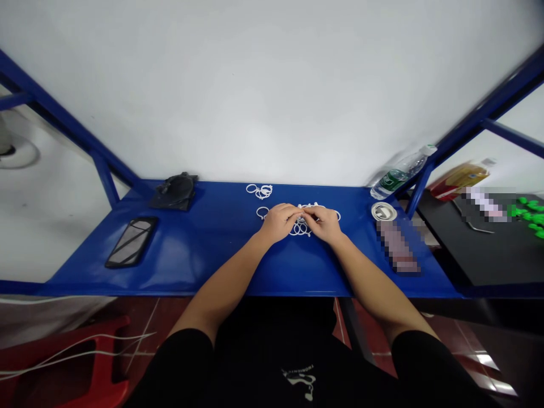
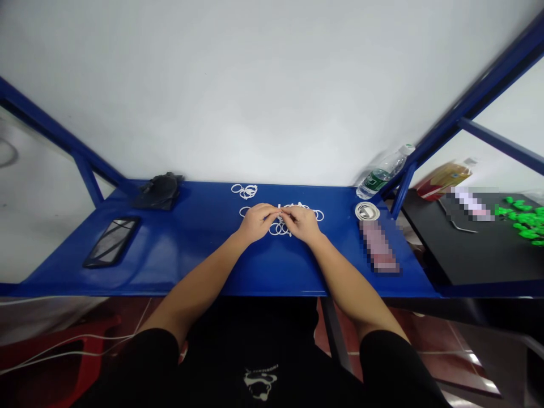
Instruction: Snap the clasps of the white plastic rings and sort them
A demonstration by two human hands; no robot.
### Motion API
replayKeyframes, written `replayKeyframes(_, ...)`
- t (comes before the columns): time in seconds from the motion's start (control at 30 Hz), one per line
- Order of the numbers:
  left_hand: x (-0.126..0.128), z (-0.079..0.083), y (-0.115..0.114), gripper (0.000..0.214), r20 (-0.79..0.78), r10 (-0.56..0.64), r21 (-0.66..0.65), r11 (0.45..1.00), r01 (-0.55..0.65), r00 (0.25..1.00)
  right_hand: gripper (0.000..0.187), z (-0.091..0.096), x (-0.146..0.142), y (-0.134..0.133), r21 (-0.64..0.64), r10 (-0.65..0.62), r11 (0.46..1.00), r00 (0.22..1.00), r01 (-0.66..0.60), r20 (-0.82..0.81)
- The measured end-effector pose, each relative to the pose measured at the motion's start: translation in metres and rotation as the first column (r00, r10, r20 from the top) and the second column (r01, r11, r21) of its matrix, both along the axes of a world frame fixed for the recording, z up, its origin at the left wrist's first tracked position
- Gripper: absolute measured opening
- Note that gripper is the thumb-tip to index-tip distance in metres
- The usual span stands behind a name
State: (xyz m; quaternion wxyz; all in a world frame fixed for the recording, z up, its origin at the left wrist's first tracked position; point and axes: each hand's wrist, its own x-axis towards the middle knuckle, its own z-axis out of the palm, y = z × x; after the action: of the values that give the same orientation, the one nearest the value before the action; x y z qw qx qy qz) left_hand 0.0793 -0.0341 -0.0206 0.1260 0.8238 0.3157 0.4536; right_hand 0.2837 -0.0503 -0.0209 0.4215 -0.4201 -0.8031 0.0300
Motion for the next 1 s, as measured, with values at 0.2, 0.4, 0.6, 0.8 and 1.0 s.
replayKeyframes(0.2, 0.0, -0.006, 0.003, 0.02, 0.061, 0.01, 0.054, 0.998, -0.014, 0.998, 0.026, 0.002, -0.003, 0.0, -0.06, -0.03, 0.998, 0.999, 0.028, -0.032)
replayKeyframes(0.4, 0.002, -0.011, 0.003, 0.015, 0.106, 0.081, 0.033, 0.996, -0.085, 0.991, 0.026, 0.003, -0.002, 0.001, 0.005, 0.057, 0.998, 0.998, -0.057, -0.002)
replayKeyframes(0.6, -0.008, 0.001, 0.006, 0.016, 0.105, 0.124, 0.046, 0.991, -0.129, 0.987, 0.021, 0.004, 0.002, 0.002, 0.025, 0.029, 0.999, 0.999, -0.029, 0.019)
replayKeyframes(0.8, -0.05, 0.013, 0.028, 0.011, 0.084, 0.271, -0.008, 0.962, -0.272, 0.959, 0.018, 0.003, 0.008, 0.005, 0.044, -0.032, 0.999, 0.999, 0.032, 0.004)
replayKeyframes(1.0, -0.082, 0.006, 0.041, 0.022, -0.253, 0.288, -0.271, 0.895, -0.353, 0.924, 0.014, 0.002, 0.009, 0.006, 0.048, -0.036, 0.998, 0.999, 0.038, -0.037)
